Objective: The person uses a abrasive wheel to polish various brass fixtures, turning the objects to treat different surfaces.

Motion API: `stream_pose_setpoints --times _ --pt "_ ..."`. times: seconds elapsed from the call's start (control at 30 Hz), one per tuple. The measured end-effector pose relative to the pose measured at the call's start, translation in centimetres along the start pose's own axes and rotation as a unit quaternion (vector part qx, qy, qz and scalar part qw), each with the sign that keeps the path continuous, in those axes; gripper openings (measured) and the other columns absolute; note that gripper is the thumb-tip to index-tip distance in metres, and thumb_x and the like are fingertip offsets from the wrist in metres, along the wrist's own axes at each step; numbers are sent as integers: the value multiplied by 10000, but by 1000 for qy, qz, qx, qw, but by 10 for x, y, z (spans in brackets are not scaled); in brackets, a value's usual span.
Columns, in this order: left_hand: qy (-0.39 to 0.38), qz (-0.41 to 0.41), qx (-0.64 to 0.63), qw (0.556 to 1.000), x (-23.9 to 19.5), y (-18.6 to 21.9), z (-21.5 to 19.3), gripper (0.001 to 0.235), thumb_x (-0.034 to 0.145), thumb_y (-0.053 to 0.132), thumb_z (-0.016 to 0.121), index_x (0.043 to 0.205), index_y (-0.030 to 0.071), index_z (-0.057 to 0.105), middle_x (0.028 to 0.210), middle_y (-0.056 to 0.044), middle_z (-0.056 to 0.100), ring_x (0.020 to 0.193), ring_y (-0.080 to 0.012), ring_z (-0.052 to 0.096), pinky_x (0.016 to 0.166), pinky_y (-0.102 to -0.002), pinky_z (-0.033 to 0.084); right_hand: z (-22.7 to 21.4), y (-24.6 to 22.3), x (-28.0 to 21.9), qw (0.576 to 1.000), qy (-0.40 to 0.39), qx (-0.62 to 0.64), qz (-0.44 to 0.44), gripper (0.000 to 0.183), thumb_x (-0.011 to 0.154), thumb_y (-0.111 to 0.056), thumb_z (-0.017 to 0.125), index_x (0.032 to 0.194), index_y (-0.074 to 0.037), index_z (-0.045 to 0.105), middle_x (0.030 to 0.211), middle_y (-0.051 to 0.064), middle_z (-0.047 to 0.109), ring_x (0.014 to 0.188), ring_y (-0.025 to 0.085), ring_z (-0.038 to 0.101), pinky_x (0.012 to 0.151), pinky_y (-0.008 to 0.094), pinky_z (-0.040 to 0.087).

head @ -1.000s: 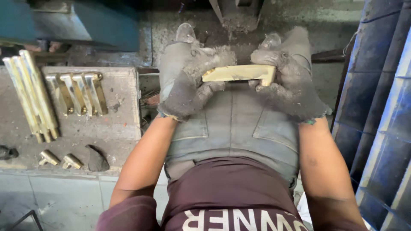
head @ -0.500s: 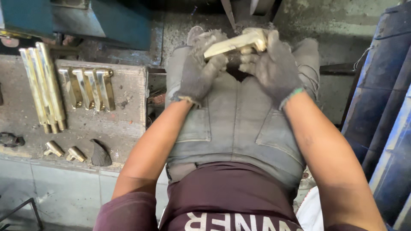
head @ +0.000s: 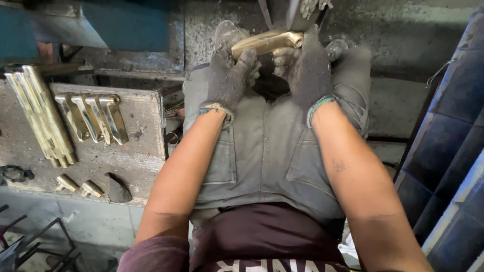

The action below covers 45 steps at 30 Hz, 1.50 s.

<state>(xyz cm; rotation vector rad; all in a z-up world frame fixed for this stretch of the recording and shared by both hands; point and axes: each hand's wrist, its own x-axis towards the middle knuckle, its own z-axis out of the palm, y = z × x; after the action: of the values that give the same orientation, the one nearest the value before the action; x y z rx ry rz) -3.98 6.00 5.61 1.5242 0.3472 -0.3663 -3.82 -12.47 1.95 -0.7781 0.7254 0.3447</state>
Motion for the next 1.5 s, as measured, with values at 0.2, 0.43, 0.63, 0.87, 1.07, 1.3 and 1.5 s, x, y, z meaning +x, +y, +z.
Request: stream_pose_setpoints --times 0.2,0.43,0.63,0.87,1.07,1.3,1.5 --pt "5 1 -33 999 2 1 7 480 990 76 668 1424 6 475 1061 -107 710 764 -113 683 601 -249 593 -1 1 -12 999 -26 13 -32 540 1092 -533 441 1107 -28 631 800 61 657 710 173 615 630 337 501" --pt "-12 28 -25 999 6 1 19 763 982 75 646 1574 106 165 1098 -129 702 694 -99 643 536 -230 569 -12 -1 0 999 20 40 9 569 1029 -562 443 1068 -33 650 741 56 642 649 166 588 585 330 493" --pt "-14 -4 -52 999 9 -6 27 678 986 97 666 1517 57 247 1155 -143 681 732 -113 684 552 -229 575 -29 5 8 997 53 56 0 504 1038 -553 467 1110 -79 622 765 83 653 676 182 601 640 336 529" --pt "-15 -21 -33 999 12 -5 38 540 965 91 661 1413 48 363 1002 -106 709 597 -108 624 464 -237 502 -39 -1 3 997 54 48 0 499 1011 -561 438 1103 -98 601 781 80 666 674 187 615 600 348 517" --pt "-68 -8 -9 998 18 0 48 268 1015 119 636 1263 19 638 826 -48 683 604 -84 597 483 -246 507 -37 -14 -12 996 15 37 -75 485 1032 -530 491 1132 -70 605 851 90 675 747 197 639 649 352 536" --pt "-191 194 -19 962 -30 27 14 424 992 118 712 1386 36 579 1203 -83 702 1021 -164 709 875 -279 618 -23 -40 -108 957 -141 -86 -240 625 1045 -570 554 1303 -1 564 1073 132 669 885 220 674 777 387 610" --pt "-161 427 297 839 -99 61 -38 459 935 301 820 1313 71 697 1249 -111 741 1239 -297 675 1105 -416 515 -18 -15 -166 883 -247 -147 -371 621 1070 -505 611 1370 29 509 1087 87 615 889 212 682 740 360 631"
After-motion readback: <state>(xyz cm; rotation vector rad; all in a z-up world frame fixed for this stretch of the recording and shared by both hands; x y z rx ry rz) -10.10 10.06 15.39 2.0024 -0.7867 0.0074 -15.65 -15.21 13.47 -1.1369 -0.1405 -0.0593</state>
